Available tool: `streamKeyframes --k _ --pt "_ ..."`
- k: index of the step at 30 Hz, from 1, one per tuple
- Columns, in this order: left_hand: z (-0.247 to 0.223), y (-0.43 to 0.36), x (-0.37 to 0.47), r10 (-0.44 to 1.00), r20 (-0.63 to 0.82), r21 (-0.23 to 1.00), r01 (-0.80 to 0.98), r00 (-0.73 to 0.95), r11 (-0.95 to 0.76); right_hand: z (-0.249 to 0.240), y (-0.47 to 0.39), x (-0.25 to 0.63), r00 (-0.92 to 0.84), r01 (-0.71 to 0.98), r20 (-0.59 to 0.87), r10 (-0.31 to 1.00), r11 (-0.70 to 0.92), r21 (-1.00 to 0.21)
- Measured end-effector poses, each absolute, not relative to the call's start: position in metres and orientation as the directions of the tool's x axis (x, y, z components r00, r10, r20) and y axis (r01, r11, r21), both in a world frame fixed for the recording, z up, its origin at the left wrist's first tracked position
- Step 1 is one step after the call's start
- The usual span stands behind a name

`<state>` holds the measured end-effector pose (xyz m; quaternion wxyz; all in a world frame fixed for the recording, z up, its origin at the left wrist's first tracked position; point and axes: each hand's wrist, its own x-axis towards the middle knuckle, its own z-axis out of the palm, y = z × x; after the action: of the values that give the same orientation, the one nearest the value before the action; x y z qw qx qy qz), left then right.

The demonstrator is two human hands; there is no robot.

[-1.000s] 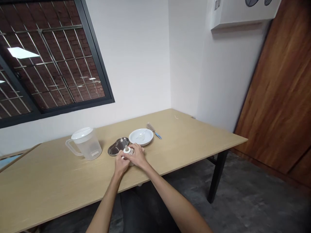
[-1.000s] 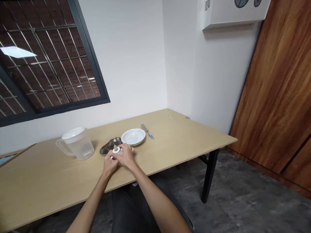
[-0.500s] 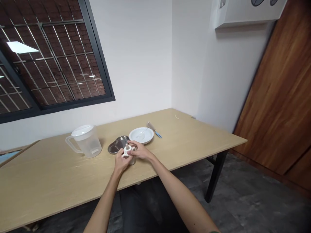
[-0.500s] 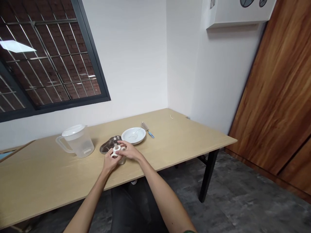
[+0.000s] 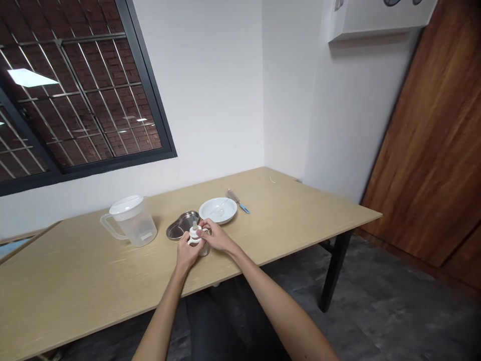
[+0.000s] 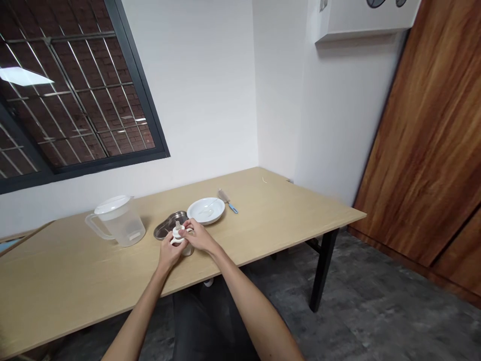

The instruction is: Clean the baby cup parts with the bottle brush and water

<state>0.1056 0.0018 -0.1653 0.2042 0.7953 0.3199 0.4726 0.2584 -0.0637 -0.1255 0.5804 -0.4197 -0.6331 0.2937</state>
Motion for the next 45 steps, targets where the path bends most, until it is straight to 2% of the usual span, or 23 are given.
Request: streamKeyframes --k 9,14,19,27,37,45 --pt "-0.168 0.006 0.105 0.699 0.624 0.629 0.308 0.349 -0.714 -0.118 -0.072 0.255 0.068 0.387 0.531 0.845 0.468 -0.794" --pt "-0.167 0.004 0.108 0.699 0.631 0.638 0.287 0.337 -0.715 -0.109 -0.067 0.245 0.160 0.407 0.565 0.810 0.467 -0.785" --pt "-0.161 0.000 0.108 0.696 0.642 0.634 0.289 0.322 -0.718 -0.103 -0.065 0.244 0.243 0.338 0.517 0.821 0.428 -0.838" --pt "-0.152 -0.008 0.105 0.660 0.668 0.605 0.266 0.345 -0.751 -0.102 -0.066 0.248 0.251 0.209 0.431 0.867 0.386 -0.898" --pt "-0.161 -0.002 0.105 0.654 0.704 0.600 0.260 0.277 -0.756 -0.102 -0.069 0.249 0.216 0.044 0.421 0.881 0.422 -0.906" --pt "-0.167 0.000 0.104 0.635 0.742 0.602 0.204 0.213 -0.772 -0.109 -0.062 0.248 0.277 0.013 0.389 0.879 0.401 -0.916"
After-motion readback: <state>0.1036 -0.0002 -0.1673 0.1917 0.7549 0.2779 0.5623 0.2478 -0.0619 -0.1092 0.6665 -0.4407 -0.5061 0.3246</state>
